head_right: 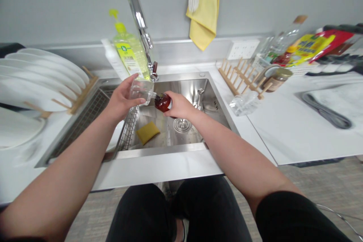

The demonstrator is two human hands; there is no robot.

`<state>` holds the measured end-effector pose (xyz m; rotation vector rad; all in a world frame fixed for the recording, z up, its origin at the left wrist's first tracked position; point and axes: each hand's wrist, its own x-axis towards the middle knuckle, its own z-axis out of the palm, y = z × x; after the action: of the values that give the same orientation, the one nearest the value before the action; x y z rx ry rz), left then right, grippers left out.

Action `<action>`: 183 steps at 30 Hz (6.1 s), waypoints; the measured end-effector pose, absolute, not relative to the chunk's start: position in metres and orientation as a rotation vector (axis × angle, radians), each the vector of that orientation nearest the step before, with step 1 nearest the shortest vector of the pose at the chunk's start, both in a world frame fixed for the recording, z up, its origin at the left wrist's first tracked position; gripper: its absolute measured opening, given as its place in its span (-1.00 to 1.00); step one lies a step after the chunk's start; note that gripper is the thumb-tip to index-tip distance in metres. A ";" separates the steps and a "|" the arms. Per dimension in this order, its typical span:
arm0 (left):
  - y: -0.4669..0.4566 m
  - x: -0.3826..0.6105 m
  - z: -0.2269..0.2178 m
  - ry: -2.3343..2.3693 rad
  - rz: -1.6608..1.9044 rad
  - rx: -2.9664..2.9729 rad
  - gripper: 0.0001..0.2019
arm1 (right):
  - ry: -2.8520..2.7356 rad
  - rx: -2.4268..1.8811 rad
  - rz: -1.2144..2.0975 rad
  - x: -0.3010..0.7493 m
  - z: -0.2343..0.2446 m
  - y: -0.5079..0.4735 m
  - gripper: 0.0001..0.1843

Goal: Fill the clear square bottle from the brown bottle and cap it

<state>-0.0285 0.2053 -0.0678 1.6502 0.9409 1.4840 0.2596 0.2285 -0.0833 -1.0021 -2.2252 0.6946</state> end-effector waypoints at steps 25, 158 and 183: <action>0.209 -0.032 -0.073 0.900 1.540 1.697 -0.10 | -2.171 -0.995 0.781 0.257 -0.092 0.232 -0.10; 0.181 -0.016 -0.050 1.024 1.583 1.922 -0.04 | -2.106 -0.859 1.161 0.239 -0.103 0.223 0.00; 0.194 -0.021 -0.059 0.906 1.593 1.862 -0.05 | -2.020 -0.794 1.179 0.243 -0.103 0.229 0.05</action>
<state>-0.0212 0.1944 -0.0585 1.8621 0.9065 1.5935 0.2426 0.2288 -0.1031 -0.7939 -2.0204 1.1790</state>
